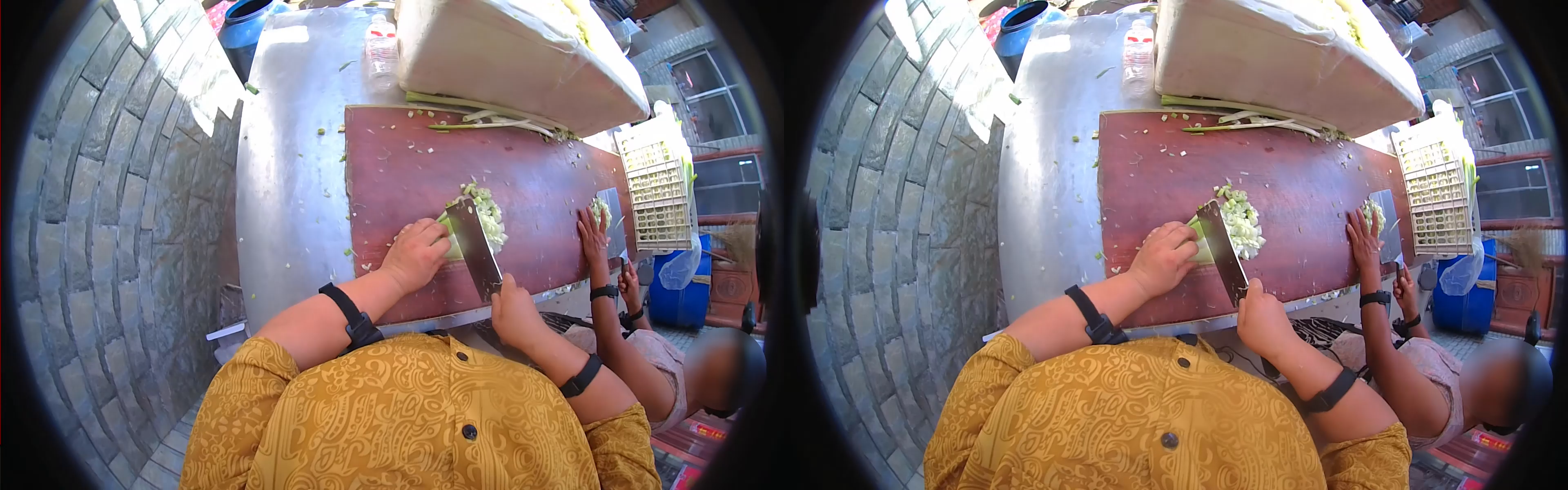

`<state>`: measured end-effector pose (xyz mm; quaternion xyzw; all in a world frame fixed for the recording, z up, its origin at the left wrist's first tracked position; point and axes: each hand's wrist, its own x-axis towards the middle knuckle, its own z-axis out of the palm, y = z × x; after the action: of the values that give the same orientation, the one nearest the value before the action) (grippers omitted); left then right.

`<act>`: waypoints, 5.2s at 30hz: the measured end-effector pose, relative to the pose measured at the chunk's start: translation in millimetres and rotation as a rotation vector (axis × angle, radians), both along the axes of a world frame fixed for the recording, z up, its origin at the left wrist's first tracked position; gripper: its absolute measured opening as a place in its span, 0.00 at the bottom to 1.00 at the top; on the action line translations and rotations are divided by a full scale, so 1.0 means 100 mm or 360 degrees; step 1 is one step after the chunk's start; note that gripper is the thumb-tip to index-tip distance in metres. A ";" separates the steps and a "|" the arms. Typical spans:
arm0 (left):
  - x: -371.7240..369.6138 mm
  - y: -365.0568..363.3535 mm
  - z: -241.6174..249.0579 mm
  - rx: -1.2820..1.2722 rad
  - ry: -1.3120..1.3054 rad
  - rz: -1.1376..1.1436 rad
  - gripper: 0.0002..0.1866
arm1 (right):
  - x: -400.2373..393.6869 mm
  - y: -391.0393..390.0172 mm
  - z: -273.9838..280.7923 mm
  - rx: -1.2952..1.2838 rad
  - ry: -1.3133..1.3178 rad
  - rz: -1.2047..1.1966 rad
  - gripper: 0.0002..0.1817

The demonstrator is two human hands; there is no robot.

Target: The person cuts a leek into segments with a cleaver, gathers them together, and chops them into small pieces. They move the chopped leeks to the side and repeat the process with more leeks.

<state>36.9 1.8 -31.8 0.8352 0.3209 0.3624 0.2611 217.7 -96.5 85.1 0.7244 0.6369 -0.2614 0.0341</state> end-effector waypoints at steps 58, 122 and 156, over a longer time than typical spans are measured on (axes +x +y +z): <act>-0.07 -0.08 0.09 0.0116 0.0027 -0.0003 0.18 | 0.12 0.24 -0.59 0.0586 0.0322 -0.0399 0.13; -0.03 -0.10 -0.03 0.0099 -0.0163 0.0016 0.07 | -0.04 0.37 -0.36 0.0459 0.0191 -0.0170 0.12; -0.06 -0.07 -0.09 0.0083 -0.0201 -0.0115 0.10 | -0.14 0.33 -0.56 0.0297 0.0630 -0.0876 0.13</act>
<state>31.4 -5.2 -41.1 0.8282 0.2637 0.4131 0.2719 203.5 -63.1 28.7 0.8043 0.4330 -0.3369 -0.2281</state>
